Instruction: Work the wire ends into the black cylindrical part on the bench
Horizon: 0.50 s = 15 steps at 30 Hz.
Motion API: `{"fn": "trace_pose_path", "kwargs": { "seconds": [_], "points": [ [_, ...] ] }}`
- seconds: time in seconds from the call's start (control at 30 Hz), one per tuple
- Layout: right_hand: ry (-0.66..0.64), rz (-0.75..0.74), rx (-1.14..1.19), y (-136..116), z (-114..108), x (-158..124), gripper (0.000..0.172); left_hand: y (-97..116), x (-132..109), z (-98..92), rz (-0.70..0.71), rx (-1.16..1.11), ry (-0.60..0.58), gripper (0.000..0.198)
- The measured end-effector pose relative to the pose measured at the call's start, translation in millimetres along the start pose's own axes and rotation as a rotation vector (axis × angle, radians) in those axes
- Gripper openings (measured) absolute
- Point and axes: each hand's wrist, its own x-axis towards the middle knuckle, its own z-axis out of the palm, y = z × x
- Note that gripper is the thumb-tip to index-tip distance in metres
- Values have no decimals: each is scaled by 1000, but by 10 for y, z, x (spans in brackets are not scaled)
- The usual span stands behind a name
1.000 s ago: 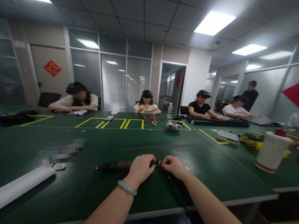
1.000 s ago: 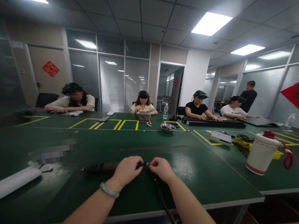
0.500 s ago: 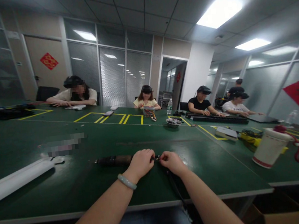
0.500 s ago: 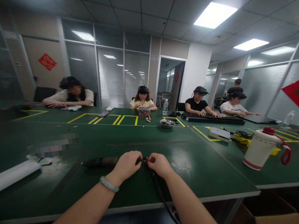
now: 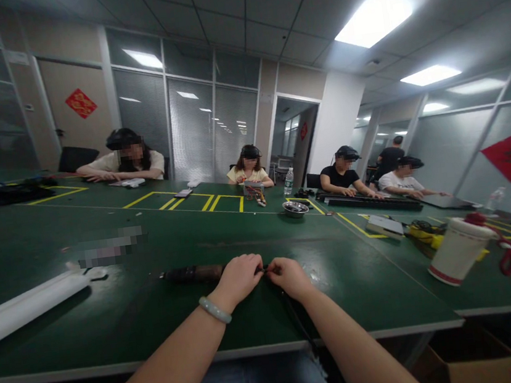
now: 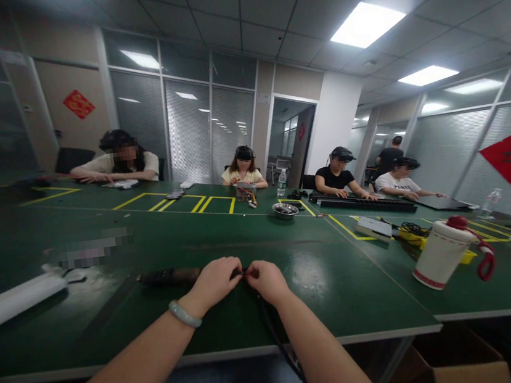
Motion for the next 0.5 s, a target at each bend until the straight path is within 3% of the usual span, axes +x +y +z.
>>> {"fn": "trace_pose_path", "kwargs": {
  "seconds": [0.33, 0.5],
  "points": [
    [-4, -38, 8, 37, -5, -18, 9, -32, 17, 26, 3, 11, -29, 11],
    [10, 18, 53, 30, 2, -15, 11, -1, 10, 5, 5, 14, -13, 7]
  ]
}}
